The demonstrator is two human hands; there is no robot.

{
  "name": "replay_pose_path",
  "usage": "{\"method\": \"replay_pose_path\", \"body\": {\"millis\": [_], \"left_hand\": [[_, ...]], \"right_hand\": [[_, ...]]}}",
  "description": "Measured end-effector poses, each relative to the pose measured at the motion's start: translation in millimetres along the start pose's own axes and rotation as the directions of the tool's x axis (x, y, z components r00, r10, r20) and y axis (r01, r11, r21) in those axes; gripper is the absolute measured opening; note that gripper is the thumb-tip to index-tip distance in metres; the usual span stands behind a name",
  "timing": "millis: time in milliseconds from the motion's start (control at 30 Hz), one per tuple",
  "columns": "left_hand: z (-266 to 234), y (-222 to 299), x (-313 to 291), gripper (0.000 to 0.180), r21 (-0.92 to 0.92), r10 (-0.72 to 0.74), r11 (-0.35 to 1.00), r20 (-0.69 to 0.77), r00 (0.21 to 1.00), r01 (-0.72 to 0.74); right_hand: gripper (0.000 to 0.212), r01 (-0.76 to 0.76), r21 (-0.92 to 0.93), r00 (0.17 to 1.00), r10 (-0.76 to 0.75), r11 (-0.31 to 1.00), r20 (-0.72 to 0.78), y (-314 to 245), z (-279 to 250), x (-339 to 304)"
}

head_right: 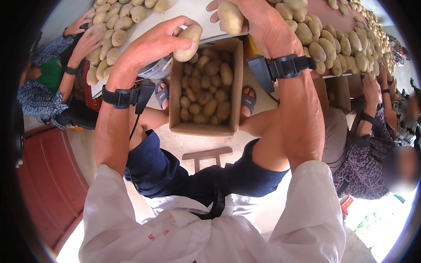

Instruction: Sorting potatoes from a long table into a cardboard box.

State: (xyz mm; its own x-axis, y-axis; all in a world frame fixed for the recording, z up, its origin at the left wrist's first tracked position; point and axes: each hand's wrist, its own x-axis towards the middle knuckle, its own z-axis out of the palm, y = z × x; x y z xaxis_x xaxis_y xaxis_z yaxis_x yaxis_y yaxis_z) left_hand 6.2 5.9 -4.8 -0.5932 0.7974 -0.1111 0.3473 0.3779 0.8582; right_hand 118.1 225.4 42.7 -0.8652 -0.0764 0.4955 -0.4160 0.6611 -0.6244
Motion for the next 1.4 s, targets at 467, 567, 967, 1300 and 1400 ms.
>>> {"method": "replay_pose_path", "body": {"millis": [467, 567, 967, 1300, 1400], "left_hand": [[0.0, -1.4, 5.0, 0.048, 0.243, -0.226, 0.948, 0.060, 0.972, 0.206], [0.3, -3.6, 9.8, 0.047, 0.207, -0.207, 0.958, 0.010, 0.978, 0.201], [-17.6, 14.9, 16.4, 0.035, 0.063, -0.195, 0.975, -0.193, 0.962, 0.211], [-25.1, -1.1, 9.1, 0.040, -0.079, -0.198, 0.980, -0.209, 0.958, 0.185], [-24.0, -3.0, 8.1, 0.037, -0.108, -0.162, 0.984, -0.217, 0.963, 0.141]], "right_hand": [[0.027, -0.573, 0.697, 0.802, 0.466, 0.430, 0.372, 32.5, 2.6, 6.1], [0.029, -0.503, 0.756, 0.859, 0.339, 0.419, 0.383, 39.5, 7.4, -3.4], [0.046, -0.569, 0.295, 0.675, 0.231, 0.768, 0.700, 32.7, 39.0, -6.8], [0.058, -0.375, 0.050, 0.595, 0.199, 0.925, 0.778, 42.1, 65.9, -5.0], [0.045, -0.526, 0.060, 0.626, 0.338, 0.848, 0.703, 48.2, 56.9, 7.8]]}}
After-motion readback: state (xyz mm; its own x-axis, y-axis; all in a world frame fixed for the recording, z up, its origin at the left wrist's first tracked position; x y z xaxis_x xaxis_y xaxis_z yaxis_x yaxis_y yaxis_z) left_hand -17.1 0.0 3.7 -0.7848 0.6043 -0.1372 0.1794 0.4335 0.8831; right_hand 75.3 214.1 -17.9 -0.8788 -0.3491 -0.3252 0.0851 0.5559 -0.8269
